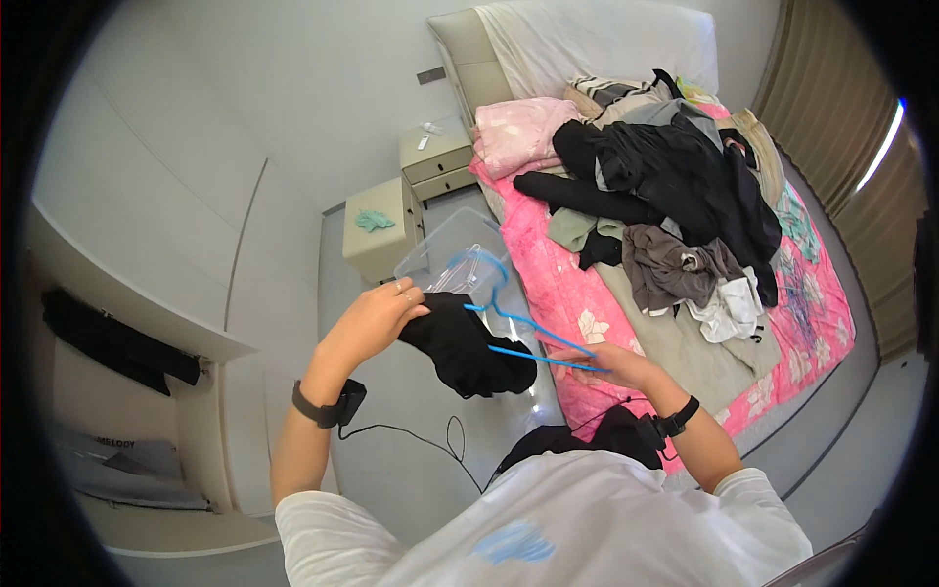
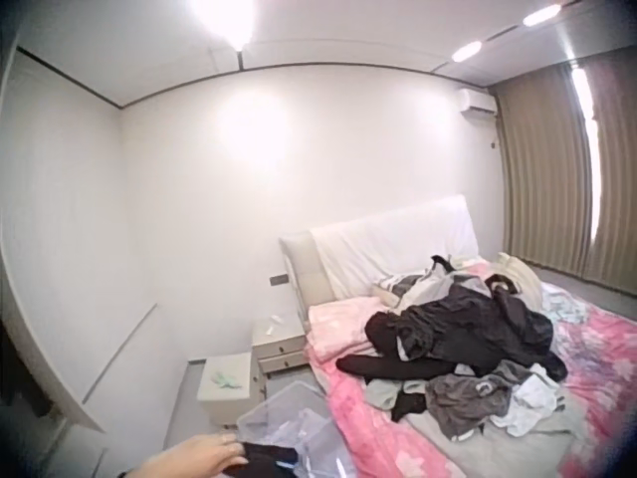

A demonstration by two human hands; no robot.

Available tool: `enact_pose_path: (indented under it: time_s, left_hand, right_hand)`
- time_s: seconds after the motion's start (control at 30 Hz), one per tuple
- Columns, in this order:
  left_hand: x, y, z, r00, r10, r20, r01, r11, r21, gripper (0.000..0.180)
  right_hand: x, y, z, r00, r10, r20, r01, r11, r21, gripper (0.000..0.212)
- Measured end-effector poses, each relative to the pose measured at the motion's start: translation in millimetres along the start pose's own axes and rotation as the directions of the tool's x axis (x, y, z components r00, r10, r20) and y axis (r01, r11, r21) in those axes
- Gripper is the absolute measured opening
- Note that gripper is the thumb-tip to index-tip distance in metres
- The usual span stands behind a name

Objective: The person picks up several garments from a pile on a bed, places each one onto a clothes hanger, and hangs the hangers on a rod inside a wardrobe.

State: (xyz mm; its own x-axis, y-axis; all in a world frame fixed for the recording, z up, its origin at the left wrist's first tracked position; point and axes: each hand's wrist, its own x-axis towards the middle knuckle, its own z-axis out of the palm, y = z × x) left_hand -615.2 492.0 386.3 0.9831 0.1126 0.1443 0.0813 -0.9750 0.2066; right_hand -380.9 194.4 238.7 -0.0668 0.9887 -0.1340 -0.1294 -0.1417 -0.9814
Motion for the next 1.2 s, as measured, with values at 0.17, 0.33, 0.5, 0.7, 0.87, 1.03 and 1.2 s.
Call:
enact_pose_path:
  time_s: [0.17, 0.33, 0.5, 0.7, 0.87, 1.03, 1.2]
  left_hand:
    - [-33.2, 18.6, -34.1, 0.984, -0.057, -0.172, 0.052, 0.998, -0.035, 0.019]
    - [-93.8, 61.1, -72.6, 0.961, -0.121, -0.25, 0.131, 0.991, 0.02, 0.018]
    - [-166.8, 117.1, -97.5, 0.932, -0.222, -0.287, 0.26, 0.96, 0.102, 0.016]
    - [-256.9, 175.6, -111.6, 0.887, -0.326, -0.327, 0.398, 0.899, 0.182, 0.016]
    - [-359.5, 206.7, -119.3, 0.778, -0.511, -0.365, 0.605, 0.765, 0.219, 0.018]
    - [-448.3, 223.5, -106.1, 0.657, -0.655, -0.372, 0.753, 0.587, 0.296, 0.017]
    - [-502.5, 234.1, -77.8, 0.542, -0.75, -0.379, 0.836, 0.433, 0.337, 0.018]
  right_hand:
    - [38.5, 75.5, -8.5, 0.973, 0.062, -0.221, 0.015, 0.944, 0.329, 0.058]
    - [114.5, 60.6, 42.3, 0.822, -0.171, -0.543, 0.051, 0.972, -0.229, 0.059]
    - [132.5, 10.1, 90.7, 0.914, 0.126, -0.386, -0.112, 0.992, 0.058, 0.058]
    - [119.9, 48.2, 179.8, 0.999, -0.013, -0.048, -0.008, 0.913, -0.407, 0.029]
    - [100.0, 76.1, 224.5, 0.993, 0.055, 0.102, -0.02, 0.949, -0.315, 0.022]
    - [132.1, -1.9, 243.5, 0.998, -0.068, 0.012, 0.069, 0.961, -0.269, 0.015]
    - [180.8, -63.2, 316.7, 0.977, -0.149, 0.15, 0.172, 0.973, -0.154, 0.015]
